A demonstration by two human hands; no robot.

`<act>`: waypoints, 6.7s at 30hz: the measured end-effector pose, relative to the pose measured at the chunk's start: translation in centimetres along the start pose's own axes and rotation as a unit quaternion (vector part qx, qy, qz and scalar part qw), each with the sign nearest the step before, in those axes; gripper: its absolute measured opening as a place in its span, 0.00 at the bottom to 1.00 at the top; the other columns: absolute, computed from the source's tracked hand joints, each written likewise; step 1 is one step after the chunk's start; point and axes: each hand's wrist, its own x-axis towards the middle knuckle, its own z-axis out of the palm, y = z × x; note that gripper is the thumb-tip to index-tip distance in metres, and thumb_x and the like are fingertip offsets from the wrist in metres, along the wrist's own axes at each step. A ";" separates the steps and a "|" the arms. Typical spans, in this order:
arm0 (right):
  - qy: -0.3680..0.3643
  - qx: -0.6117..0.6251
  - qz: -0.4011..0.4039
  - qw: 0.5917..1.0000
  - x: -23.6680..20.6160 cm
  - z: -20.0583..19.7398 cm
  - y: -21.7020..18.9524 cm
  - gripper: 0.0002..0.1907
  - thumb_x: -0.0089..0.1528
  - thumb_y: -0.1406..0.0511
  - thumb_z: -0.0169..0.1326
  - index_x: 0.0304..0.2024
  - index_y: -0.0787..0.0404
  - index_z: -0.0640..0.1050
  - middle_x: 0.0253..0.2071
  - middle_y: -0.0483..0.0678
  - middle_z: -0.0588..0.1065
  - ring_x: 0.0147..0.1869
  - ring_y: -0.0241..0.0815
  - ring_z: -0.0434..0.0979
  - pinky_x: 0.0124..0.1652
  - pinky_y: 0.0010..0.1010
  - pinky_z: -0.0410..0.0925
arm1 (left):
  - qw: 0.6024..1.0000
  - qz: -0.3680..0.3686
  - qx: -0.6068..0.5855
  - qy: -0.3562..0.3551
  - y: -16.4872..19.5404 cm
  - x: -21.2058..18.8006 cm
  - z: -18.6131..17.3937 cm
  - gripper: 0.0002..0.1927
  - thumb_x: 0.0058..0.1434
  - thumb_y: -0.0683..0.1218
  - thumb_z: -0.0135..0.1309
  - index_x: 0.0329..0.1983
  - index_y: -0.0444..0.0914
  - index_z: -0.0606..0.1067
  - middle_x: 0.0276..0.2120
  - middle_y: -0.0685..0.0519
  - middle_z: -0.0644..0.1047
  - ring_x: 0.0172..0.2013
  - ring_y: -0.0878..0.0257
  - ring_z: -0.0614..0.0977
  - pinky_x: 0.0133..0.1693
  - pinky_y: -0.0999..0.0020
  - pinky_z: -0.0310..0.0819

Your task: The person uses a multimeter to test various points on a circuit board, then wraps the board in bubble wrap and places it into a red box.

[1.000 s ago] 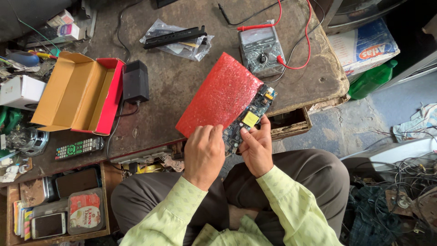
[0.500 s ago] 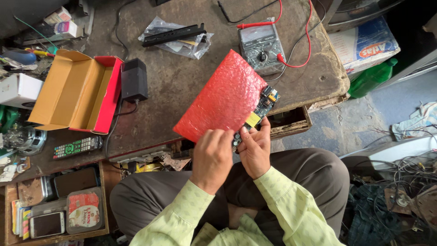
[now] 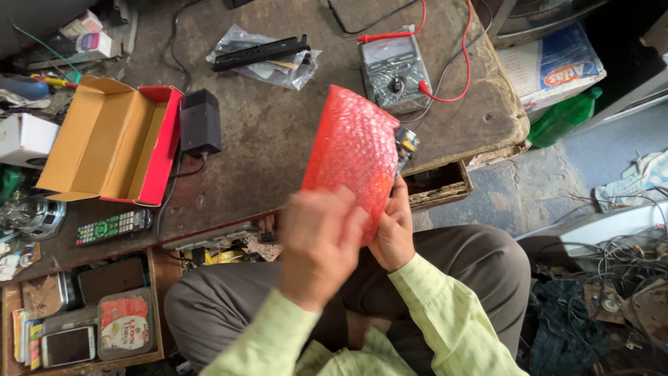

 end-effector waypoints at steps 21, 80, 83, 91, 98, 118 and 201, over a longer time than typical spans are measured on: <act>-0.129 -0.085 0.105 0.982 -0.8 -1.5 2.4 0.31 0.73 0.73 0.48 0.74 0.57 0.52 0.62 0.48 0.70 0.60 0.36 0.72 0.54 0.30 0.70 | 0.752 -0.381 -0.537 -0.022 -12.5 -1.0 1.6 0.20 0.76 0.54 0.50 0.59 0.34 0.77 0.53 0.53 0.80 0.53 0.66 0.78 0.59 0.65 0.69; 0.047 -0.350 0.079 0.932 -5.4 -6.6 -6.3 0.12 0.69 0.68 0.56 0.54 0.66 0.77 0.44 0.48 0.78 0.42 0.38 0.75 0.44 0.33 0.68 | 0.947 -0.285 0.142 -0.051 -25.2 -0.9 -19.0 0.47 0.61 0.42 0.56 0.76 0.20 0.47 0.26 0.41 0.80 0.28 0.46 0.84 0.35 0.53 0.79; 0.016 -0.572 0.001 0.820 -2.9 -0.9 -12.2 0.11 0.68 0.70 0.59 0.52 0.66 0.79 0.37 0.47 0.78 0.35 0.35 0.73 0.37 0.30 0.66 | 0.955 -0.247 0.120 -0.110 -25.0 -0.8 -13.8 0.43 0.60 0.43 0.55 0.74 0.22 0.53 0.26 0.36 0.79 0.29 0.40 0.83 0.34 0.47 0.77; -0.232 -0.789 -0.061 0.565 9.2 17.4 -9.1 0.23 0.65 0.68 0.58 0.62 0.64 0.71 0.43 0.54 0.81 0.47 0.42 0.83 0.47 0.34 0.72 | 0.955 -0.292 -0.019 -0.049 -25.5 -3.5 -5.6 0.29 0.66 0.50 0.55 0.69 0.37 0.68 0.31 0.43 0.82 0.35 0.44 0.84 0.42 0.49 0.76; -0.405 -0.783 0.025 0.471 16.1 15.2 -1.0 0.18 0.62 0.67 0.58 0.54 0.65 0.74 0.41 0.60 0.79 0.48 0.57 0.80 0.46 0.44 0.72 | 0.961 -0.228 -0.154 0.025 -24.9 -8.0 -5.1 0.52 0.61 0.71 0.52 0.78 0.35 0.54 0.59 0.41 0.73 0.39 0.45 0.80 0.42 0.52 0.76; -0.302 -0.904 0.010 0.304 33.9 16.5 6.0 0.63 0.45 0.44 0.74 0.71 0.63 0.58 0.61 0.70 0.67 0.63 0.72 0.66 0.58 0.51 0.62 | 0.987 -0.131 -0.089 -0.014 -24.2 -6.7 -5.4 0.26 0.43 0.61 0.73 0.36 0.39 0.81 0.59 0.35 0.71 0.41 0.41 0.83 0.40 0.52 0.80; 0.063 -0.276 0.110 0.953 9.0 2.4 -4.0 0.29 0.75 0.53 0.41 0.62 0.72 0.72 0.59 0.53 0.75 0.63 0.43 0.74 0.62 0.35 0.67 | 0.619 -0.294 -0.707 0.172 -24.5 -0.8 -1.7 0.49 0.67 0.76 0.34 0.63 0.29 0.73 0.59 0.45 0.78 0.59 0.58 0.76 0.65 0.63 0.62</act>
